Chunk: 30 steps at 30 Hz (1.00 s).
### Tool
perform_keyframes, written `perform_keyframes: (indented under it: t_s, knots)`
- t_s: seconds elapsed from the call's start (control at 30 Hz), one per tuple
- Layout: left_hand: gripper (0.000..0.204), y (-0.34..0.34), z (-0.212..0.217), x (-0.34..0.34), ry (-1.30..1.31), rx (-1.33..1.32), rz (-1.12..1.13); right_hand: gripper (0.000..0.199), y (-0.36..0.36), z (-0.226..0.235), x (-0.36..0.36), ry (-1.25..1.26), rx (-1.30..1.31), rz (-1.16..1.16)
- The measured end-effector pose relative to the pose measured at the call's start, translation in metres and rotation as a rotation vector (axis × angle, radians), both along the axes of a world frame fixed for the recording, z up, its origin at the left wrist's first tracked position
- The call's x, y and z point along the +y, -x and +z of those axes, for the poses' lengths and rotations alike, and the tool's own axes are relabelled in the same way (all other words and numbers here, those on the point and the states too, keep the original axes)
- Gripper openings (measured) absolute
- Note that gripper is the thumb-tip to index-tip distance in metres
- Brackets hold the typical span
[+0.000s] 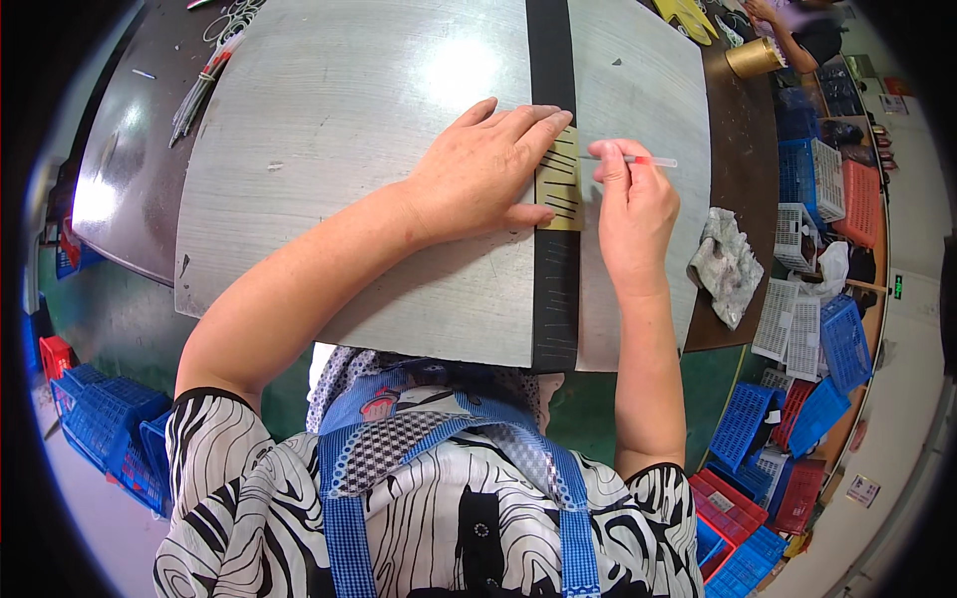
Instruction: Mark lines on a black strip of material using a template and a silver pen.
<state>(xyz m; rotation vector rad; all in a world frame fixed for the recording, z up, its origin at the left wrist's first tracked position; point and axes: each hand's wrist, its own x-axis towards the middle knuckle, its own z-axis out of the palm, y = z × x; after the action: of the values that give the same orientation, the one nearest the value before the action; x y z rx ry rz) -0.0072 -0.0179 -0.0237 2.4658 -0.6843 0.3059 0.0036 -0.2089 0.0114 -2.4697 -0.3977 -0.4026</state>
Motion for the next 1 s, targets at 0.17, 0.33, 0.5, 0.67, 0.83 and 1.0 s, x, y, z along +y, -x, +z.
perform_keyframes:
  t_s: [0.17,0.33,0.5,0.67,0.83,1.0]
  knots:
    - [0.099,0.002,-0.002,0.001,-0.007,0.003,0.003,0.025,0.001,-0.007,0.007,-0.130,0.104,0.062]
    - [0.097,0.004,0.003,-0.001,-0.061,0.037,0.029,0.026,-0.004,0.000,0.009,-0.142,0.098,0.032]
    - [0.080,0.005,-0.005,0.002,0.003,-0.062,0.008,0.026,-0.012,-0.009,0.010,-0.132,0.108,0.087]
    - [0.049,0.006,0.000,0.001,-0.094,-0.083,-0.072,0.023,-0.022,-0.009,0.015,-0.094,0.056,0.072]
    - [0.043,0.008,0.002,0.001,-0.112,-0.081,-0.054,0.022,-0.025,-0.009,0.013,-0.049,0.029,0.080]
    - [0.044,0.008,-0.001,0.000,-0.105,-0.112,-0.060,0.022,-0.035,-0.006,0.017,-0.069,0.024,0.104]
